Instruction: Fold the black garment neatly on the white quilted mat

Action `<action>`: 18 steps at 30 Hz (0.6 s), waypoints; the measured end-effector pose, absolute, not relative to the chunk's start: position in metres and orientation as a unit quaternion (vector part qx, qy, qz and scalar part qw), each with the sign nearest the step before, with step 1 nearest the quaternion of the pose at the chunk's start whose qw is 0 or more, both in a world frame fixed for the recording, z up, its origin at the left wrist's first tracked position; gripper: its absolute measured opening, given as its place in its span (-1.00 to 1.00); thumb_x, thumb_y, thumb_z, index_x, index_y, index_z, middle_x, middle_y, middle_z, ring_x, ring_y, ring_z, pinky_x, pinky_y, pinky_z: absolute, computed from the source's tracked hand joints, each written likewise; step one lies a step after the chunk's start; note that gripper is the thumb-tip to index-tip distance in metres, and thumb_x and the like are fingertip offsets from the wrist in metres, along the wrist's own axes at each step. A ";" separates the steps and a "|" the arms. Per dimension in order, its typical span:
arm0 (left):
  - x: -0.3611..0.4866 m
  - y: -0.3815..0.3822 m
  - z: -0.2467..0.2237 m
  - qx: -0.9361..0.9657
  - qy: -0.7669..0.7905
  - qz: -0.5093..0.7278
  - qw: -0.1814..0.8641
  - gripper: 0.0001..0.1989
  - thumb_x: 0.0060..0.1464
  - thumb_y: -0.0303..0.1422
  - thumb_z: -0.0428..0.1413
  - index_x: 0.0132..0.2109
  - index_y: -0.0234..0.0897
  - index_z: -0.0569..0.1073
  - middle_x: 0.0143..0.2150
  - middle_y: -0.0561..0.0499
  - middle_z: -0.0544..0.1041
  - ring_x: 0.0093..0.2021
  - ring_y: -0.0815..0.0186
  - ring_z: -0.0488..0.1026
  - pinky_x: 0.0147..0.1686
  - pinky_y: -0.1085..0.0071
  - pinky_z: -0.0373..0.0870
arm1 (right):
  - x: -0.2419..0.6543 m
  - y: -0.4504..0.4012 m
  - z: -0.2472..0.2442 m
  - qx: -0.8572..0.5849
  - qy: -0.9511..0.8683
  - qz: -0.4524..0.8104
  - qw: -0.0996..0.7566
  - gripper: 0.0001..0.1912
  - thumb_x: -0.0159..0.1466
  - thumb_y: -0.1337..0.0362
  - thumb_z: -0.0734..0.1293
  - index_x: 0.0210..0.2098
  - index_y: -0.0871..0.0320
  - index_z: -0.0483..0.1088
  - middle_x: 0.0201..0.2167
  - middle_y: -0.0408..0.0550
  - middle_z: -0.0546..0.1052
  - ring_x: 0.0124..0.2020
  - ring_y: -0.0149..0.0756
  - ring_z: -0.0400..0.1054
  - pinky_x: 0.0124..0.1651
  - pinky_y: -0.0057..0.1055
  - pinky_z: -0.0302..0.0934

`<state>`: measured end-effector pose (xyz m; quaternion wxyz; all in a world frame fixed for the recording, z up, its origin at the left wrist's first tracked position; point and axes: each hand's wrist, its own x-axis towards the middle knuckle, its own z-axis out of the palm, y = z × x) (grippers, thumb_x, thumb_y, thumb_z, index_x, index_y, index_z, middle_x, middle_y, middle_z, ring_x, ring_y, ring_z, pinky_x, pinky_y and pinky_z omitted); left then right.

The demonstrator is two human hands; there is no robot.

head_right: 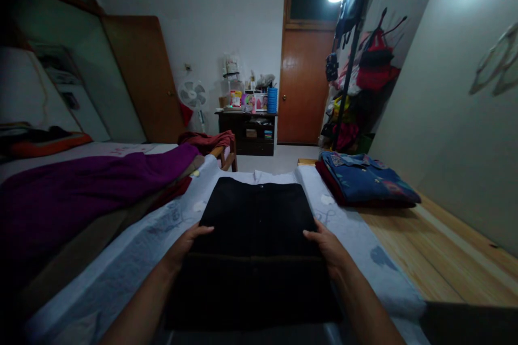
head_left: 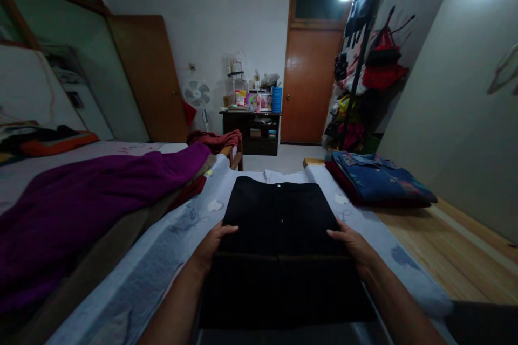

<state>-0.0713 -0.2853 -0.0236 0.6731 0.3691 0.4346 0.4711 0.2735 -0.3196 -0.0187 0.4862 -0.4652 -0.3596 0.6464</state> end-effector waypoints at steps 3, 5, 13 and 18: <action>-0.076 -0.314 -0.031 0.403 0.437 0.474 0.649 -0.47 -0.15 -0.37 0.21 0.05 -0.24 0.42 -0.08 -0.08 0.58 -0.03 0.05 0.50 0.00 0.17 0.41 | 0.271 -0.348 -0.031 -0.482 -0.372 0.634 0.478 -0.27 0.01 0.27 0.37 0.18 -0.02 0.19 -0.04 -0.05 0.53 -0.12 -0.10 0.47 -0.03 -0.15 0.33; -0.078 -0.328 -0.041 0.406 0.438 0.456 0.659 -0.44 -0.15 -0.36 0.20 0.08 -0.20 0.40 -0.05 -0.07 0.57 -0.02 0.04 0.50 -0.01 0.15 0.40 | 0.270 -0.360 -0.044 -0.494 -0.374 0.625 0.476 -0.30 0.00 0.26 0.37 0.15 -0.01 0.22 -0.02 -0.05 0.52 -0.10 -0.10 0.46 -0.01 -0.14 0.32; -0.080 -0.335 -0.078 0.493 0.562 0.398 0.532 -0.45 -0.11 -0.38 0.14 0.10 -0.31 0.33 0.04 -0.17 0.50 0.04 0.06 0.44 0.04 0.18 0.34 | 0.280 -0.366 -0.100 -0.594 -0.388 0.549 0.443 -0.48 0.02 0.23 0.33 0.00 0.10 0.31 -0.08 0.00 0.54 -0.06 -0.12 0.44 0.08 -0.14 0.25; -0.052 -0.343 -0.055 0.629 0.704 0.312 0.107 -0.39 0.07 -0.38 0.03 0.27 -0.34 0.12 0.26 -0.28 0.25 0.25 -0.02 0.17 0.19 0.03 0.07 | 0.278 -0.357 -0.100 -0.688 -0.557 0.272 0.378 -0.35 0.08 0.24 0.28 0.17 0.17 0.18 0.11 0.11 0.38 0.17 -0.04 0.22 0.24 -0.07 0.04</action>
